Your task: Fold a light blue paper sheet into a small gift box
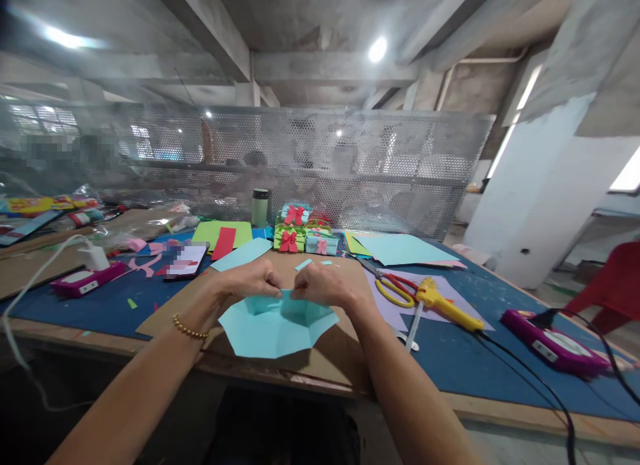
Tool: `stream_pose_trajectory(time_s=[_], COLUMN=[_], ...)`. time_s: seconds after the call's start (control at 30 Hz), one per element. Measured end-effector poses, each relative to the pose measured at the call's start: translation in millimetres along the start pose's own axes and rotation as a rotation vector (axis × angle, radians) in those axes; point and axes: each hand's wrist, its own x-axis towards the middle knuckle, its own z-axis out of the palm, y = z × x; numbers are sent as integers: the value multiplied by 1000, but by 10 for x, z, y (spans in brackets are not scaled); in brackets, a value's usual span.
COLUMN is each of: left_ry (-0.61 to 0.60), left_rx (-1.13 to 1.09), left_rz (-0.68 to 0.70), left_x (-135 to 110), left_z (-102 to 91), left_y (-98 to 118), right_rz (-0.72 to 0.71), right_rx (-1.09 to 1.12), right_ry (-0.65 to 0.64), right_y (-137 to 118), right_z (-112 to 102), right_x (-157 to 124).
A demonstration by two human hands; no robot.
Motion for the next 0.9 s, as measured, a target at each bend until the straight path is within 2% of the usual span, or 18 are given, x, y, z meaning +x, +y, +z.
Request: stream_pose_trajectory(time_s=[0.23,0.43,0.57,0.67,0.77,0.9], left_ry=[-37,-43,69,213,361,438], left_rx=[-39,-159,-273,-415,-561,-678], left_rz=[43,39,22,-43,-78,-53], left_x=[10,17,-27,-52,-43,-1], left_z=[44,27,3,2,12,28], left_y=[63,82,3,-76,-136,-178], right_rz=[-54,-89,-45,-52,-96,-119], right_rx=[15,92,398,665,756,918], right_ry=[-13,4,54,136,112,96], right_y=[-166,-119,14,138,229,264], right_z=[-21,-40,-110,-138,-125,-47], right_x=[-15,-20,-56,-80,-88,-86])
